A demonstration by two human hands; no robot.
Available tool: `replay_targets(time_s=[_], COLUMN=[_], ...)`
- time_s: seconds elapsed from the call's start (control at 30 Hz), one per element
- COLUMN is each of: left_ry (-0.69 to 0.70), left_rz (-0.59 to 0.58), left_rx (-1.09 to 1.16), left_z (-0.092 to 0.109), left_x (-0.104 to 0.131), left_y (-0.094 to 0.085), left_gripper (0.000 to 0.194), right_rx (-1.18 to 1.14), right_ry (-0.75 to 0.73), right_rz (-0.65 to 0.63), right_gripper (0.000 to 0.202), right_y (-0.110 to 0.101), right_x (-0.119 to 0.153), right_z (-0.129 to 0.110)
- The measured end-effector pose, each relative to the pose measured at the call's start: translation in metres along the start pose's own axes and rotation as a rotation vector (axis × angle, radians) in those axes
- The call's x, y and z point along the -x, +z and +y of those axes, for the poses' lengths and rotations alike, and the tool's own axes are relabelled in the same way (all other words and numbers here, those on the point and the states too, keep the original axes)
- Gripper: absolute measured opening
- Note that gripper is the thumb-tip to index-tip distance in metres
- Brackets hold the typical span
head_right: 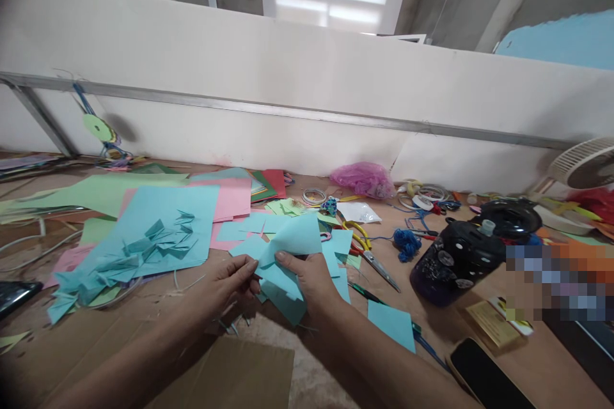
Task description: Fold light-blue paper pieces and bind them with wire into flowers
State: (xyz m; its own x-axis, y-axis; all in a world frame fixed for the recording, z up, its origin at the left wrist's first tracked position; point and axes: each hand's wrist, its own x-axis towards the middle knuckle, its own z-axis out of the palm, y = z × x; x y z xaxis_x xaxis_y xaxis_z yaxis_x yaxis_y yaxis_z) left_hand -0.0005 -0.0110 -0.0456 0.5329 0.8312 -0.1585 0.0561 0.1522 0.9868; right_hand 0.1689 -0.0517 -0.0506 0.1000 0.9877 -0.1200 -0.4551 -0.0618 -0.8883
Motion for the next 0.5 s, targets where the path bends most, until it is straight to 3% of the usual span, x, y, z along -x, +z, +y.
replay_targets(time_s=[0.3,0.5], left_ry=[0.087,0.061], left_rz=[0.082,0.069], left_rx=[-0.234,-0.182], left_z=[0.0038,0.0087], left_x=[0.0052,0.0062], left_y=[0.0019,0.0042], left_gripper=[0.042,0.04], right_rx=[0.038,0.091], right_ry=[-0.029,-0.033], right_rz=[0.041,0.037], right_gripper=[0.029,0.031], right_y=[-0.002,0.0001], right_x=[-0.0005,0.0013], right_z=[0.001,-0.0024])
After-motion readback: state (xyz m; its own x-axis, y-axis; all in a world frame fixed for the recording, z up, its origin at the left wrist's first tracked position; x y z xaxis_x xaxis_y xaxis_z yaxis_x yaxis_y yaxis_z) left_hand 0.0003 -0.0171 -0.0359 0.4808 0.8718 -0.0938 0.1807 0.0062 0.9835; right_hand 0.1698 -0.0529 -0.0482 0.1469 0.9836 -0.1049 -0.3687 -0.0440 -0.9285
